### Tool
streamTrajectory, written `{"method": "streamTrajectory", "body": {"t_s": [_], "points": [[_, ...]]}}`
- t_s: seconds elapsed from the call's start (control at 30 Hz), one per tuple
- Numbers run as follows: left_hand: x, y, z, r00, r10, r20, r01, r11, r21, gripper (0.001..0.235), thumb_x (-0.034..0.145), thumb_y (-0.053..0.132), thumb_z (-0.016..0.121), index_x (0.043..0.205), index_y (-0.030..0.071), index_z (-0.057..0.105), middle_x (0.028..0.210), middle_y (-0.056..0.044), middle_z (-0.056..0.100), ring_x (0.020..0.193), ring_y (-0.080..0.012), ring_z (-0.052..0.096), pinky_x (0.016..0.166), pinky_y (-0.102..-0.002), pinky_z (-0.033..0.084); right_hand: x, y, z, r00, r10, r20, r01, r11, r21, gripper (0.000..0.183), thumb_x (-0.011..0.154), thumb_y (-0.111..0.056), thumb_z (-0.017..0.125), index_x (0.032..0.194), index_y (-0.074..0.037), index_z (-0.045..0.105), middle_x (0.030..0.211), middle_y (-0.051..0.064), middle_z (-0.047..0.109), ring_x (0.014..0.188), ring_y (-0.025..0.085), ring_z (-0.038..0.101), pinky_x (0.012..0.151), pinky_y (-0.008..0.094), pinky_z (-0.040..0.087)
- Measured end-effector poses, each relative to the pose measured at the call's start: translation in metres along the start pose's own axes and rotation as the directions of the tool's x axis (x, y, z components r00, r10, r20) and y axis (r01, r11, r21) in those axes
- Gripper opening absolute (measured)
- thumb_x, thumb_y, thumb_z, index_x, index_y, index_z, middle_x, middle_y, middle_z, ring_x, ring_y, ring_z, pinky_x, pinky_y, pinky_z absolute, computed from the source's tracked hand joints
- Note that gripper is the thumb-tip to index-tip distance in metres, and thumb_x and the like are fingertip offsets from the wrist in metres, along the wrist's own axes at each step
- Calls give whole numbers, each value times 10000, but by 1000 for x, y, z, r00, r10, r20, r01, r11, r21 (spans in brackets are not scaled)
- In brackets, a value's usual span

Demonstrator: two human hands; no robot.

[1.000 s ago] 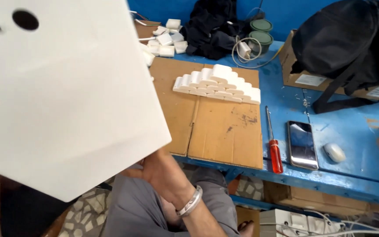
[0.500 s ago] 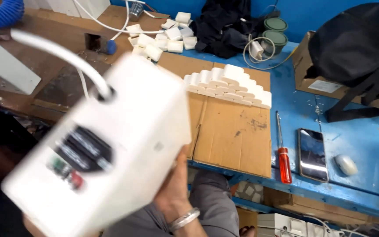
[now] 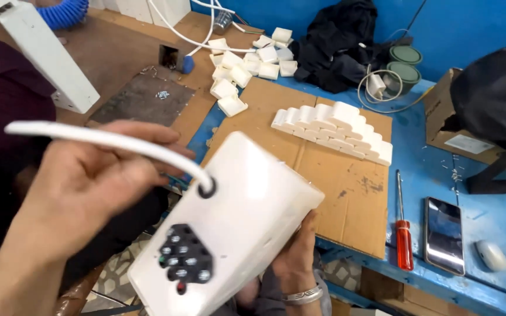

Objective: The person arranges white plastic electrical boxes in a row on a cardboard sheet, then attaches one box to a white electrical enclosure using a screwdriver and screws.

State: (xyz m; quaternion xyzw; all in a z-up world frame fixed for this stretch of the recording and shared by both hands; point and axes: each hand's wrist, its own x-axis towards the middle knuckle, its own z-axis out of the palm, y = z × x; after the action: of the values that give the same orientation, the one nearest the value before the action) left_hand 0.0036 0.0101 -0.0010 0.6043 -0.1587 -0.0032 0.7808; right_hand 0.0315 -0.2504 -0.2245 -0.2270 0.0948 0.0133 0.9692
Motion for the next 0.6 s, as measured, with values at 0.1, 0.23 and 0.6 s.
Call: {"method": "streamTrajectory", "body": {"t_s": [0.1,0.23,0.6], "points": [[-11,-24,-6,979,-110,171,83,984,157,986,799,468,756,1537,-65,377,1503,-261,580,1394,-336,577,1105,-467,459,6,-17,-15,998,-32,-62,23,989,-147,793,932,-658,391,1517,-123,432,1462,124,577,1290,315,585,1019,481,517],[-23,-58,-4,990,-102,96,50,896,441,1070,709,376,878,1580,-13,393,1398,-222,618,1273,-298,645,1026,-421,501,10,-54,13,998,-44,51,61,910,-411,750,956,-558,507,1499,-44,440,1380,175,627,1226,302,631,991,456,540],[-38,-126,12,850,-449,-273,290,834,-470,887,789,450,703,1422,-141,511,1181,-328,698,1057,-418,706,844,-490,598,-18,-155,69,902,149,406,266,547,-793,847,877,-472,696,1531,12,463,1366,221,659,1125,266,653,897,378,538]]}}
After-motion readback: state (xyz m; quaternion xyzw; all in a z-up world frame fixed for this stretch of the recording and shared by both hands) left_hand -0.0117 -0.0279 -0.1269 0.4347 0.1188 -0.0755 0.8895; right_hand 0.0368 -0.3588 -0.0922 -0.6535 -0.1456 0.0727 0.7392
